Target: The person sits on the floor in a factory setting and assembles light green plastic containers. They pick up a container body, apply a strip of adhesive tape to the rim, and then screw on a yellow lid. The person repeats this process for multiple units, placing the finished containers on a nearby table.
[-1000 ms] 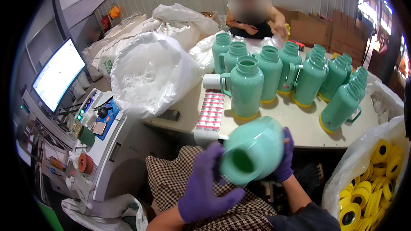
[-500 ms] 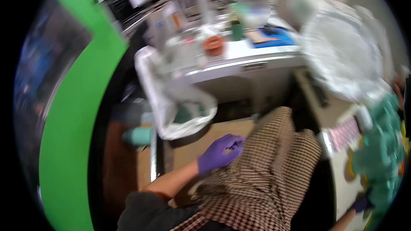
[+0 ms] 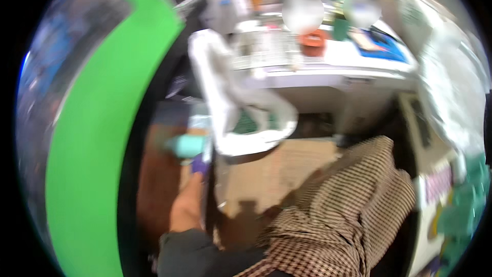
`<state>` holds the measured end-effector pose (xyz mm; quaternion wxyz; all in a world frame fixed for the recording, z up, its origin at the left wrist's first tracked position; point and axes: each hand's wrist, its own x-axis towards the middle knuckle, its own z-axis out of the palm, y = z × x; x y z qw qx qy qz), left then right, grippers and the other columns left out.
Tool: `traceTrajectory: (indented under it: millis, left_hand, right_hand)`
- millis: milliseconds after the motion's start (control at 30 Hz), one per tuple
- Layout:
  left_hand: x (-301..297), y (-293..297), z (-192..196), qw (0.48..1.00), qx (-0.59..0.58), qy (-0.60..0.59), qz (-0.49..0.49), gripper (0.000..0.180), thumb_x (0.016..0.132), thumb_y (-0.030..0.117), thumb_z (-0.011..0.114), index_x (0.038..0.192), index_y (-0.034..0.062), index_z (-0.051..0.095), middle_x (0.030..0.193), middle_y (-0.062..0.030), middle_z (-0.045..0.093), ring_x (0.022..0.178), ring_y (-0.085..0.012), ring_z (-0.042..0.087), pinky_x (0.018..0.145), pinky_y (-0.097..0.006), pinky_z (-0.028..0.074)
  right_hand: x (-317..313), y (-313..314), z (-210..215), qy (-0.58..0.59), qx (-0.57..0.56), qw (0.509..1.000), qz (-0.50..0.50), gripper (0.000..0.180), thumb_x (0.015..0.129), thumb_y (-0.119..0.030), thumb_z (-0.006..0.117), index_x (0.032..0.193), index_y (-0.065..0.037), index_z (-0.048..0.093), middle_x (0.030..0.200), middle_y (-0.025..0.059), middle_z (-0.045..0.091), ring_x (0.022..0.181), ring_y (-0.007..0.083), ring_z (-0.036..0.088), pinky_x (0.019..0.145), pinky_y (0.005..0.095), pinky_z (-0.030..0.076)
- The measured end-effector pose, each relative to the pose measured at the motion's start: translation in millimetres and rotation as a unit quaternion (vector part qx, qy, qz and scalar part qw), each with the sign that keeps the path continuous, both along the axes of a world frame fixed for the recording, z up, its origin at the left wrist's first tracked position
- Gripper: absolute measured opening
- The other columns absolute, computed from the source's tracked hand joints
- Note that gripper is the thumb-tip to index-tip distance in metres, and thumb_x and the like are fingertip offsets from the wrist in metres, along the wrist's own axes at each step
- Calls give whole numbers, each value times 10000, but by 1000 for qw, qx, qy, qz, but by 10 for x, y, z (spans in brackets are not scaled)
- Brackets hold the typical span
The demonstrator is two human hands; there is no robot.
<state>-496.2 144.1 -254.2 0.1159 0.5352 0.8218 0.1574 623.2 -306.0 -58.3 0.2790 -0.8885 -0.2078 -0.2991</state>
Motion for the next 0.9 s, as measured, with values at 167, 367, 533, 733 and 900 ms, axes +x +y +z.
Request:
traceTrajectory:
  millis: [167, 367, 533, 733, 900]
  left_hand:
    - [116, 540, -205, 971, -236, 14, 20, 658, 1017, 501, 494, 1506, 61, 470, 1485, -162, 522, 1316, -325, 516, 1057, -466, 440]
    - [-19, 932, 47, 964, -240, 109, 17, 608, 996, 413, 511, 1481, 46, 496, 1444, -162, 545, 1293, -318, 534, 1051, -448, 446]
    - [-346, 614, 316, 967, -220, 122, 50, 570, 978, 339, 526, 1460, 34, 518, 1410, -161, 564, 1274, -312, 549, 1047, -433, 451]
    - [-787, 91, 776, 980, -151, 110, 70, 531, 957, 251, 543, 1435, 19, 544, 1369, -160, 588, 1251, -306, 567, 1041, -415, 458]
    - [-1187, -566, 1442, 995, 29, 95, 18, 504, 939, 177, 558, 1414, 7, 566, 1334, -159, 607, 1232, -300, 582, 1036, -400, 463]
  right_hand:
    - [58, 415, 145, 37, 47, 997, -51, 829, 868, -134, 693, 1589, -54, 291, 1347, 149, 561, 1146, 263, 572, 991, 395, 471]
    - [-447, 684, -460, 90, 93, 985, -118, 774, 866, -48, 642, 1579, -63, 341, 1282, 108, 594, 1049, 221, 600, 925, 371, 501]
    - [-1242, 945, -271, 106, 367, 920, 90, 624, 908, 11, 577, 1515, -44, 446, 1137, 47, 613, 954, 111, 572, 892, 281, 497]
    - [-2379, 1135, -50, 29, 265, 943, 197, 413, 905, 56, 547, 1312, -4, 577, 1142, 97, 627, 1048, 208, 615, 985, 346, 491]
    - [-3288, 1909, 543, -29, 94, 890, 445, 437, 786, 99, 637, 1204, -26, 627, 1084, 163, 637, 1017, 329, 635, 894, 403, 531]
